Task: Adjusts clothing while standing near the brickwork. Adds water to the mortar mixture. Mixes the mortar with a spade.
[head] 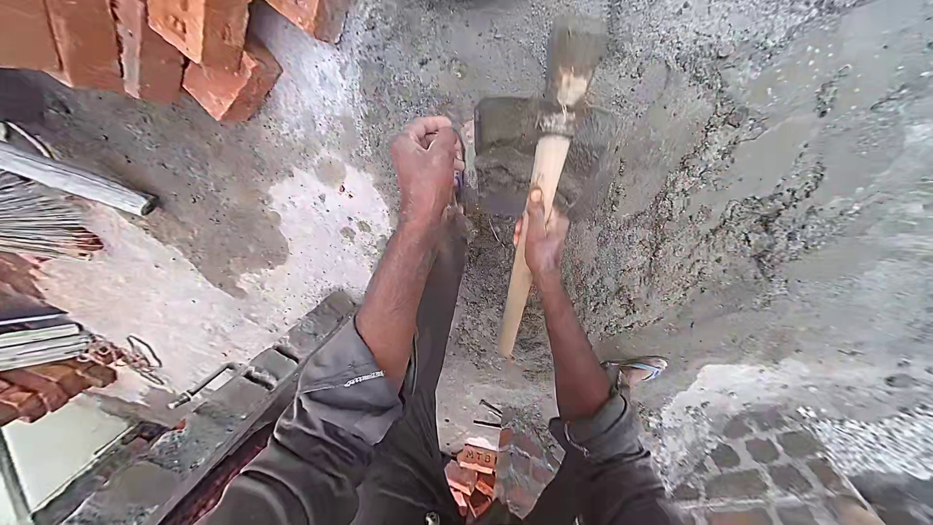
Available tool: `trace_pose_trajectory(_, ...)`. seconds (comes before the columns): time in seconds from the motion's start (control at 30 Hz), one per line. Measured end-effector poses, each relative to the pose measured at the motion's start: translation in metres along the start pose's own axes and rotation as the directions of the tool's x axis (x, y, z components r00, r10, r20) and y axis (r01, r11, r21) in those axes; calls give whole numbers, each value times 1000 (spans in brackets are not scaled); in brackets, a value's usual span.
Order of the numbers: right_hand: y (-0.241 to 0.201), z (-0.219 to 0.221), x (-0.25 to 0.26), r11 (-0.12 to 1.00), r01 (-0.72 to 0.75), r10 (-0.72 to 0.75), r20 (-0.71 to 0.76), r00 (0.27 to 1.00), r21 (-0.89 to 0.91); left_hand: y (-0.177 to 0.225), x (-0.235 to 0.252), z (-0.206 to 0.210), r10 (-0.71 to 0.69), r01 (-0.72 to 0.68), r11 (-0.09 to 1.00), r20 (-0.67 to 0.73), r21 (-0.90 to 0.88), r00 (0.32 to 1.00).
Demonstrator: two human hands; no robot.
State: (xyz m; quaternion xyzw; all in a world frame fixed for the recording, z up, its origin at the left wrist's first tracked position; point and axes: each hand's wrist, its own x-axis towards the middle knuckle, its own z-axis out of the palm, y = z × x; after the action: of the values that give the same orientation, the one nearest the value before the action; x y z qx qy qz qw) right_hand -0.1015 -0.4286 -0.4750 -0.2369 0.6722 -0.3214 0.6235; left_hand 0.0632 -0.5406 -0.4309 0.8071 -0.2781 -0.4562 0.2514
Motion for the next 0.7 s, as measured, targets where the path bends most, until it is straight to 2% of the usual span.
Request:
trace_pose_trajectory(0.07,-41,55,93,987,124,-130,-57,990,-102,-2,-4,-5,-10,10,1000,15,-8,1000)
trace_pose_trajectory(0.13,-79,96,164,955,118,-143,-74,987,-271,-6,-6,-8,-2,2,1000,37,-2,999)
trace_pose_trajectory(0.2,-85,117,199,924,72,-108,-77,991,-376,-12,-5,-11,9,-11,1000,60,25,998)
trace_pose_trajectory(0.23,-76,117,199,906,31,-68,-75,995,-421,-13,-6,-12,12,-14,999,66,34,998)
trace_pose_trajectory(0.33,-15,92,151,866,-142,127,-65,990,-480,-13,-3,-12,12,-16,998,67,54,998)
trace_pose_trajectory(0.43,91,37,76,821,-333,330,-89,940,-464,-19,-1,-2,41,-49,995,89,87,995)
trace_pose_trajectory(0.5,131,-3,12,811,-420,424,-85,901,-408,-32,-6,1,44,-62,985,115,162,992)
trace_pose_trajectory(0.6,131,-46,-68,898,-383,376,-75,924,-219,-58,-40,3,-66,-13,935,212,353,975)
trace_pose_trajectory(0.67,119,-69,-131,918,-391,388,-59,920,-61,-65,-105,2,-261,29,833,345,553,902)
trace_pose_trajectory(0.7,113,-80,-162,919,-394,395,-54,917,19,-67,-142,2,-332,-13,766,413,643,848)
